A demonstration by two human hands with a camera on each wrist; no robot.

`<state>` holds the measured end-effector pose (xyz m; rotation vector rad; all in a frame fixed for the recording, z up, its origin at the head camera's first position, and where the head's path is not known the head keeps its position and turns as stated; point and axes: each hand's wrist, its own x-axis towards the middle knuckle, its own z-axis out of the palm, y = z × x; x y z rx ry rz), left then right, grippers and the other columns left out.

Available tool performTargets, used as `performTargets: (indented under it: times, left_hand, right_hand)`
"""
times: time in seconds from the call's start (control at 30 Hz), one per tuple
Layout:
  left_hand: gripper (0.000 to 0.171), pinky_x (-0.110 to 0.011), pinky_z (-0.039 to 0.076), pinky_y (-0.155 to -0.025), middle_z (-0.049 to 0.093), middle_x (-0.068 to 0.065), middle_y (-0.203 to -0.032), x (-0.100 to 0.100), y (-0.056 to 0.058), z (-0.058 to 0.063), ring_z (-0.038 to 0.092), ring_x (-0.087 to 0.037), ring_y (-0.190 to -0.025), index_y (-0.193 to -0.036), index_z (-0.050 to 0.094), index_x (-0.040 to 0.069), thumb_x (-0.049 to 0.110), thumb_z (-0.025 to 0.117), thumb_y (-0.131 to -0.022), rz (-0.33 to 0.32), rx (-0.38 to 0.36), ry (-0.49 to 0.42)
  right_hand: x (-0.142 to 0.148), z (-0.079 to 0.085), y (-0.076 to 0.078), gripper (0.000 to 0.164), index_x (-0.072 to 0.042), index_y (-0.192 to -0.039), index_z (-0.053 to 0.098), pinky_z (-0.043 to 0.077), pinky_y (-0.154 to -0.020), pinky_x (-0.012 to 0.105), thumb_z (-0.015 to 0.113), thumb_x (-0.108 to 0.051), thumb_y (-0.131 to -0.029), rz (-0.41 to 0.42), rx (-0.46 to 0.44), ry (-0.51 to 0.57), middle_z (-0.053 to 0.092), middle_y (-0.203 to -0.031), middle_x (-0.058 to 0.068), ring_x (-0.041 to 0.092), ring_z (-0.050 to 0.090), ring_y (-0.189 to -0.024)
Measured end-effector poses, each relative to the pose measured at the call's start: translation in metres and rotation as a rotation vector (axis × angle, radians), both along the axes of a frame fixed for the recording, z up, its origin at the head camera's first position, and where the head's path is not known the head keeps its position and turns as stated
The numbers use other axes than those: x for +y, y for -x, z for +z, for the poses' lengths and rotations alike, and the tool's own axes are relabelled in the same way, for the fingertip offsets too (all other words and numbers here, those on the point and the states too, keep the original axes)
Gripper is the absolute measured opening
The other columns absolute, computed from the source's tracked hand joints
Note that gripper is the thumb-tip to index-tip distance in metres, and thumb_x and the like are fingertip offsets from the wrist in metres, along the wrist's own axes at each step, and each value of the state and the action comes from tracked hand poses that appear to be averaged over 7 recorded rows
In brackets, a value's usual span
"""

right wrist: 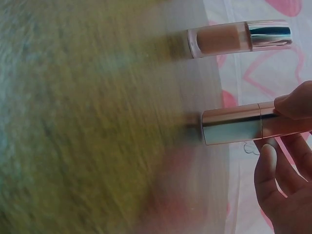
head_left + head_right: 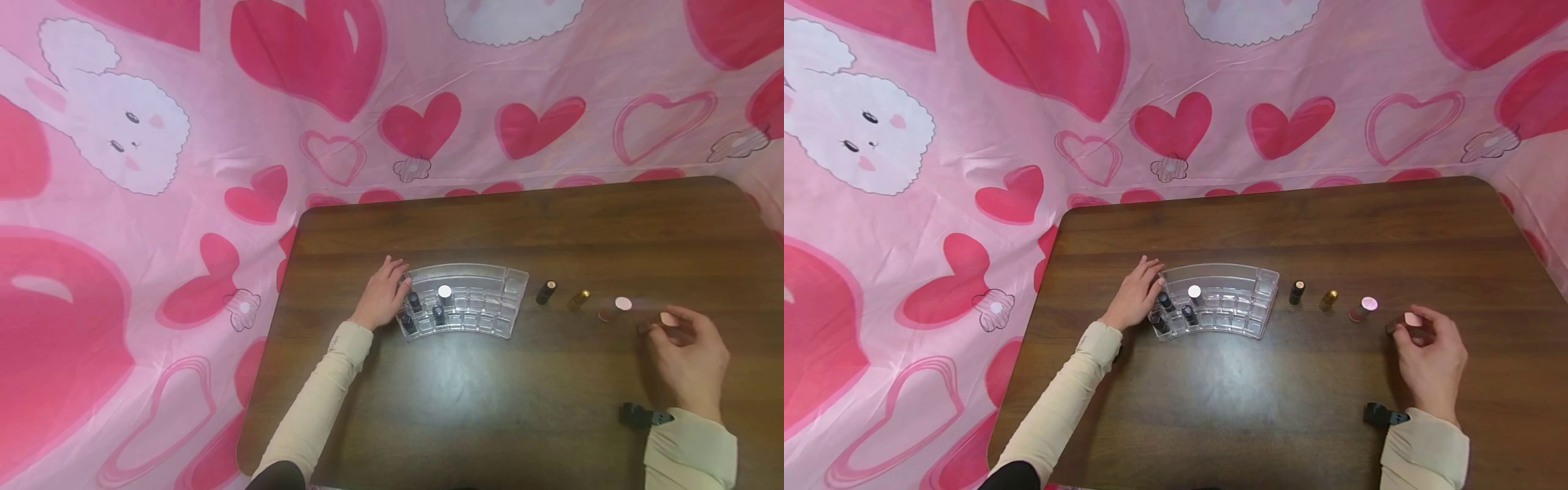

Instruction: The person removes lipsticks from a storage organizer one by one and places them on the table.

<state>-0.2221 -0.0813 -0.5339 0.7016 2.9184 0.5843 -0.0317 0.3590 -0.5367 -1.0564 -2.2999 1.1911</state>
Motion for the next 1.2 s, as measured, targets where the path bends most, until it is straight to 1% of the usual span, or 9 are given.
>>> performTargets:
  times: [0.1,0.33,0.43,0.6,0.77,0.87,1.03,1.1,1.2]
  left_hand:
    - [0.053,-0.048,0.024,-0.119,0.039,-0.004,-0.154,0.0001,-0.0002,0.0002,0.014,-0.022,-0.151,-0.143,0.045,0.015,0.045,0.032,-0.102,0.001,0.000,0.003]
    - [0.053,-0.047,0.023,-0.120,0.038,-0.004,-0.154,0.0003,-0.0001,0.0007,0.014,-0.021,-0.151,-0.144,0.044,0.016,0.046,0.032,-0.102,0.006,-0.006,0.002]
    - [0.053,-0.048,0.024,-0.120,0.039,-0.004,-0.154,0.0000,0.0000,0.0002,0.014,-0.022,-0.151,-0.143,0.045,0.016,0.046,0.032,-0.102,0.005,-0.001,0.004]
    - [0.052,-0.048,0.024,-0.119,0.039,-0.005,-0.153,-0.0002,-0.0003,0.0000,0.015,-0.022,-0.151,-0.143,0.045,0.015,0.045,0.033,-0.102,0.005,0.000,0.001]
    - [0.052,-0.049,0.024,-0.119,0.038,-0.004,-0.154,-0.0004,-0.0008,-0.0006,0.014,-0.021,-0.151,-0.143,0.045,0.016,0.046,0.033,-0.101,0.010,-0.011,0.000]
    - [0.052,-0.049,0.024,-0.119,0.038,-0.004,-0.154,-0.0003,-0.0006,-0.0007,0.014,-0.022,-0.151,-0.143,0.045,0.016,0.046,0.033,-0.102,0.003,-0.009,-0.001]
    - [0.053,-0.049,0.024,-0.119,0.039,-0.005,-0.153,-0.0006,0.0001,-0.0002,0.014,-0.023,-0.151,-0.143,0.045,0.015,0.045,0.032,-0.102,-0.004,-0.001,-0.008]
    - [0.052,-0.049,0.025,-0.119,0.039,-0.005,-0.153,-0.0008,0.0001,0.0001,0.015,-0.023,-0.151,-0.143,0.045,0.015,0.045,0.033,-0.102,-0.005,0.001,-0.012]
    - [0.052,-0.048,0.025,-0.119,0.039,-0.005,-0.153,-0.0007,0.0002,0.0001,0.015,-0.023,-0.151,-0.143,0.045,0.015,0.044,0.034,-0.102,-0.007,0.002,-0.011]
  right_hand:
    - [0.0004,-0.0008,0.0001,0.043,-0.010,-0.130,0.058,0.034,-0.063,0.000,0.064,-0.013,-0.088,0.005,-0.007,-0.001,0.043,-0.091,-0.032,-0.018,0.043,-0.072]
    - [0.0011,-0.0013,0.0013,0.041,-0.009,-0.128,0.060,0.034,-0.064,-0.001,0.064,-0.012,-0.087,0.005,0.022,-0.002,0.045,-0.087,-0.033,-0.019,0.043,-0.072]
    - [0.0018,-0.0003,0.0017,0.042,-0.009,-0.129,0.059,0.034,-0.064,-0.001,0.063,-0.013,-0.088,0.007,0.007,0.003,0.043,-0.086,-0.033,-0.019,0.043,-0.072]
    - [0.0021,0.0016,0.0018,0.045,-0.011,-0.134,0.055,0.034,-0.063,0.000,0.063,-0.016,-0.089,0.008,-0.064,0.028,0.042,-0.088,-0.032,-0.017,0.042,-0.071]
    - [0.0017,0.0016,0.0011,0.045,-0.010,-0.132,0.056,0.034,-0.062,0.001,0.064,-0.017,-0.088,0.003,-0.052,0.028,0.042,-0.087,-0.031,-0.017,0.043,-0.069]
    - [0.0013,0.0024,-0.0001,0.046,-0.016,-0.133,0.056,0.034,-0.064,0.002,0.066,-0.020,-0.087,-0.008,-0.048,0.057,0.044,-0.089,-0.031,-0.016,0.045,-0.072]
    - [0.0004,0.0059,-0.0021,0.053,-0.029,-0.136,0.051,0.036,-0.066,0.008,0.068,-0.027,-0.086,-0.027,-0.074,0.182,0.048,-0.098,-0.027,-0.009,0.049,-0.082]
    - [0.0003,0.0070,-0.0020,0.053,-0.030,-0.136,0.051,0.036,-0.068,0.009,0.068,-0.028,-0.086,-0.031,-0.072,0.188,0.048,-0.098,-0.027,-0.009,0.049,-0.083]
    - [0.0007,0.0078,-0.0015,0.050,-0.028,-0.134,0.053,0.035,-0.072,0.008,0.067,-0.027,-0.087,-0.034,-0.052,0.139,0.048,-0.096,-0.030,-0.013,0.047,-0.081]
